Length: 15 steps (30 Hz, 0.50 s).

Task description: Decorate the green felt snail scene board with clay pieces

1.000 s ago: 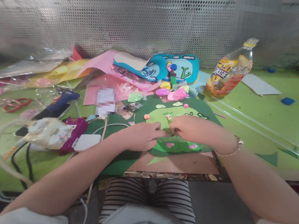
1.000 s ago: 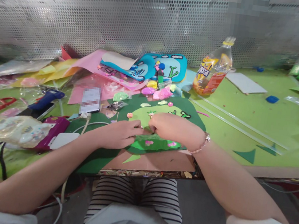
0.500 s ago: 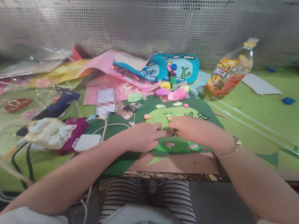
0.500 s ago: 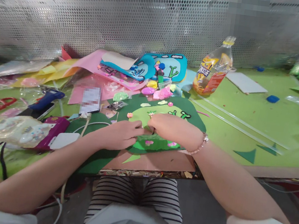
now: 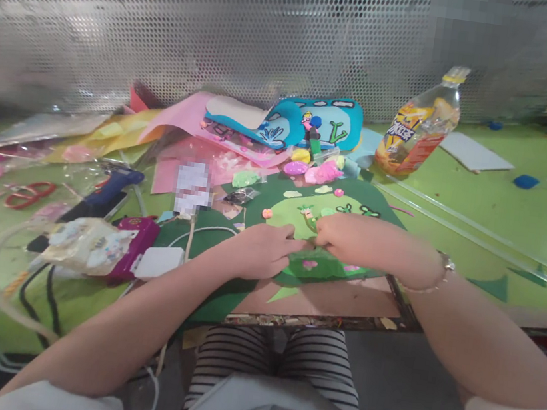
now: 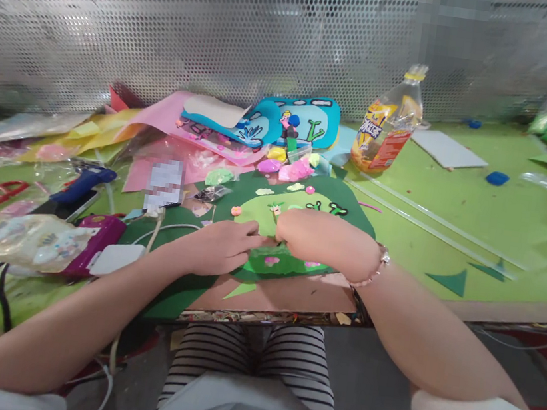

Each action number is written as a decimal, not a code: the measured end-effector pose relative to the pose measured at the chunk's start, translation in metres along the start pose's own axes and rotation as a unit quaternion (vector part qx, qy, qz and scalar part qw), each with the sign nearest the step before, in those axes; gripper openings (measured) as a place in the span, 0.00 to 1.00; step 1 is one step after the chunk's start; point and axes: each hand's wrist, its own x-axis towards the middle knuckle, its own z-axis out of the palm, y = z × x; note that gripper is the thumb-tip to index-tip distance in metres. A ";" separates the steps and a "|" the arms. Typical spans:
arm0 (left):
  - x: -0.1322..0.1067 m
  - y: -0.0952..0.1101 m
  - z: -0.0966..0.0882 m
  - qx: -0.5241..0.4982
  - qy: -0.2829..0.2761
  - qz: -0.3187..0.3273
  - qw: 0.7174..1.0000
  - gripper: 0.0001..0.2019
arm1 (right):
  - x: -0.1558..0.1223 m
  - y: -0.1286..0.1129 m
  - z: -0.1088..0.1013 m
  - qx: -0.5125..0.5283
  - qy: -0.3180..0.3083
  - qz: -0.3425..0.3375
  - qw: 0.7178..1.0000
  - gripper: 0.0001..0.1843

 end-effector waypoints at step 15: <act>-0.005 -0.004 -0.004 -0.064 0.040 -0.014 0.997 0.22 | -0.027 -0.010 0.008 -0.097 0.031 -0.074 0.992 0.13</act>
